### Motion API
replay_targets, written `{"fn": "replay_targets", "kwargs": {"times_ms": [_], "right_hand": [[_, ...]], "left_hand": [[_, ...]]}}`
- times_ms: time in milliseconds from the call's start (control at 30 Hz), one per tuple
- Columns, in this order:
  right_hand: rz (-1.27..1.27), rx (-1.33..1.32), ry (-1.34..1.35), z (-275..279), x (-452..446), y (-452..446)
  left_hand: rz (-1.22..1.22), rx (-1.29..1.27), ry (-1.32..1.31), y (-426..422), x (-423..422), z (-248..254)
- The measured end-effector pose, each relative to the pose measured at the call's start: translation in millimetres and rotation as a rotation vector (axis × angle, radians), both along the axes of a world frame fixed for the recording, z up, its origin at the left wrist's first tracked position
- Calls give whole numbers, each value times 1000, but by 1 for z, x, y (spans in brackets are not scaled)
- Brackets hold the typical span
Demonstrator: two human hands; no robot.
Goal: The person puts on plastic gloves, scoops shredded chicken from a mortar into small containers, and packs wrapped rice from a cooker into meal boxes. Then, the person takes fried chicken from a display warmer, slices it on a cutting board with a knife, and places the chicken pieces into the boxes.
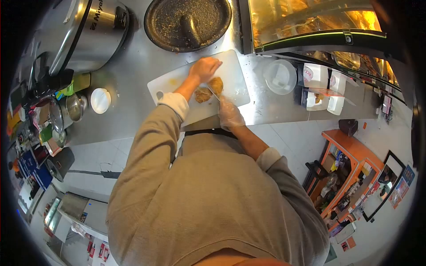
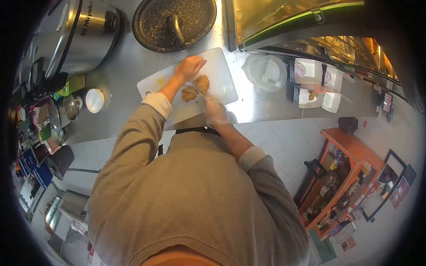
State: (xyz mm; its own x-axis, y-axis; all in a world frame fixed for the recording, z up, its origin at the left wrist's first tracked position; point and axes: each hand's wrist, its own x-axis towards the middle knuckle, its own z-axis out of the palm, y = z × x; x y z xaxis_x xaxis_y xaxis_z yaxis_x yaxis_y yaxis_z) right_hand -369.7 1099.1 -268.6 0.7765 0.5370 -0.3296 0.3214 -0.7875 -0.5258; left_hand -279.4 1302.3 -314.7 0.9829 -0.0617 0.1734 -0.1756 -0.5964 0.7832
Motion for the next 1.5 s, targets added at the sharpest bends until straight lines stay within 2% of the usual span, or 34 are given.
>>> {"fn": "replay_targets", "kwargs": {"times_ms": [33, 100, 200, 233, 300, 333, 433, 467, 567, 600, 700, 800, 833, 867, 900, 933, 1033, 1100, 1200, 1300, 1333, 1400, 1467, 1500], "right_hand": [[34, -56, 45, -1, -1, -3], [85, -171, 125, 43, 20, 0], [13, -399, 344, 112, 48, 3], [0, -373, 343, 101, 41, -1], [-22, -315, 307, 45, 31, -12], [32, -135, 72, 10, 16, -25], [-55, -229, 271, 8, 26, -5], [-28, -313, 379, 37, 44, 7], [-4, -243, 146, 68, 51, -15], [-46, -285, 219, 89, 60, -15], [-92, -308, 377, 57, 58, -17], [-85, -151, 197, 7, 43, -17], [-91, -103, 134, -2, 37, -15], [-151, -196, 267, -4, 44, -8], [-102, -234, 231, 13, 52, -6], [-55, -273, 191, 34, 63, -11], [4, -260, 19, 51, 85, -20], [11, -237, -132, 42, 100, -17], [59, -262, -406, 4, 109, -14], [103, -132, -183, 19, 98, 20], [137, 22, -244, 16, 84, 34], [198, -38, -280, 25, 54, 59], [266, -192, -113, 53, 38, 82], [303, -270, -31, 66, 32, 93]], "left_hand": [[21, -58, 36, 7, 4, 4], [22, -177, 65, 8, 16, 19], [-34, -331, 34, -16, 29, 27], [-18, -288, 58, -20, 23, 20], [20, -193, 73, -21, 23, 1], [5, -55, 36, -22, 22, -2], [-54, -7, 68, -14, 32, 6], [-59, -97, 92, -10, 38, 2], [-47, -301, 16, -21, 56, 17], [-46, -284, 11, -31, 57, 28], [-31, -149, 71, -38, 56, 8], [-110, 135, 28, -36, 54, 15], [-98, 27, 44, -33, 49, 14], [-85, -81, 52, -28, 50, 8], [-74, -179, 44, -20, 60, 12], [-23, -236, -90, -16, 59, 16], [176, -211, -179, -2, 15, 84], [328, -312, -153, 12, -27, 80], [485, -204, -34, 34, -105, 72], [604, -201, 100, 48, -183, 60], [652, -225, 122, 52, -206, 53], [708, -275, 89, 53, -238, 52], [757, -277, 207, 53, -260, 60], [775, -276, 182, 57, -271, 50]]}}
